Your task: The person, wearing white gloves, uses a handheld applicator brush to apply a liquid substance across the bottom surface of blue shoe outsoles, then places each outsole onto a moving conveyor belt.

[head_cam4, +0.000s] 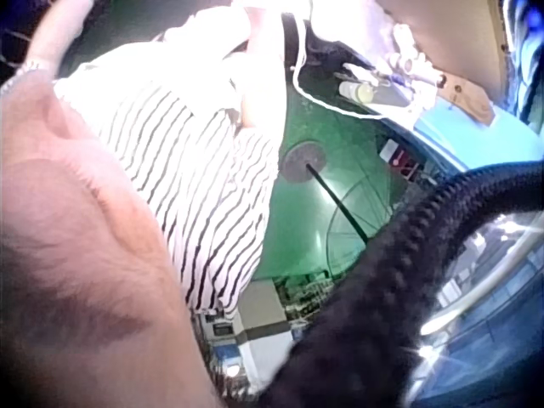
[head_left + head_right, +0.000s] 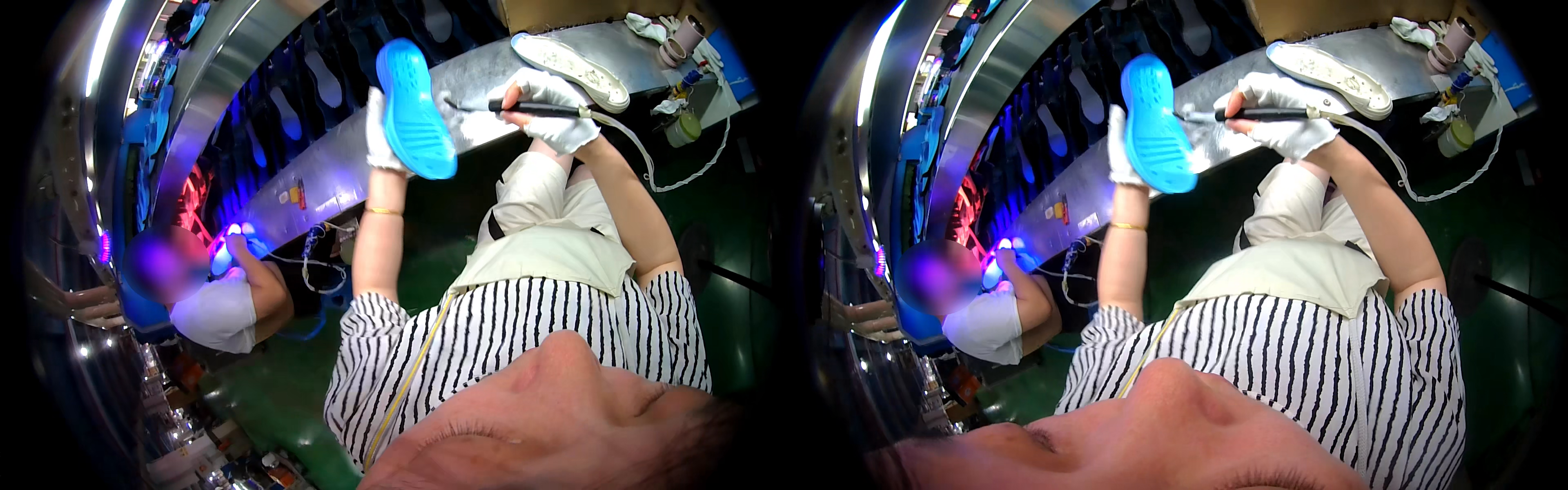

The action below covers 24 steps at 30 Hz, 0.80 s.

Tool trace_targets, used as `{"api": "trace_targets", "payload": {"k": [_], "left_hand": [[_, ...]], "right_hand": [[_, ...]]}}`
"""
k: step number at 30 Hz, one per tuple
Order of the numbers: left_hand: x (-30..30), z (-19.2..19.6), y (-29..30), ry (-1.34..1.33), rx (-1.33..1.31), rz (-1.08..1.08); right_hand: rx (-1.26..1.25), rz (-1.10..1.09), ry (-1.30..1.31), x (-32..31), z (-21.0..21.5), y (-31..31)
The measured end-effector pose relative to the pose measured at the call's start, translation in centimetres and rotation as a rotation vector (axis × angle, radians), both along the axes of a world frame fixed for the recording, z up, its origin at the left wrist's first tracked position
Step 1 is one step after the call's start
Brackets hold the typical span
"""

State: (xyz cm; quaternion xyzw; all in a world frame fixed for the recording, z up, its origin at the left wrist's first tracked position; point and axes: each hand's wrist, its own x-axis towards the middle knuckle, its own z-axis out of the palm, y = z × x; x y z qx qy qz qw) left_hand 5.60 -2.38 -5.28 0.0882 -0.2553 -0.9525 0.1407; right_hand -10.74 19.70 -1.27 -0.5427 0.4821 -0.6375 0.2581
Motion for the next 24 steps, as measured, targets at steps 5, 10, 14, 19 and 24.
{"api": "trace_targets", "payload": {"k": [5,10,14,19,24], "left_hand": [[0.7,-1.0,6.8,0.205,0.273,0.017],[-1.2,-0.4,10.6,0.129,0.115,0.004],[-2.0,-0.6,12.0,-0.083,-0.114,0.229],[-1.7,-2.1,10.9,0.221,0.313,0.129],[-2.7,-0.7,11.0,0.003,-0.051,0.278]], "right_hand": [[0.15,-0.141,-0.071,0.8,-0.6,-0.2],[0.015,-0.332,0.097,-0.4,-0.4,-1.4],[-0.114,-0.29,0.334,1.1,0.5,-1.8],[-0.012,-0.074,0.044,2.5,0.6,-0.7],[-0.172,-0.243,0.449,2.3,0.3,-0.7]]}}
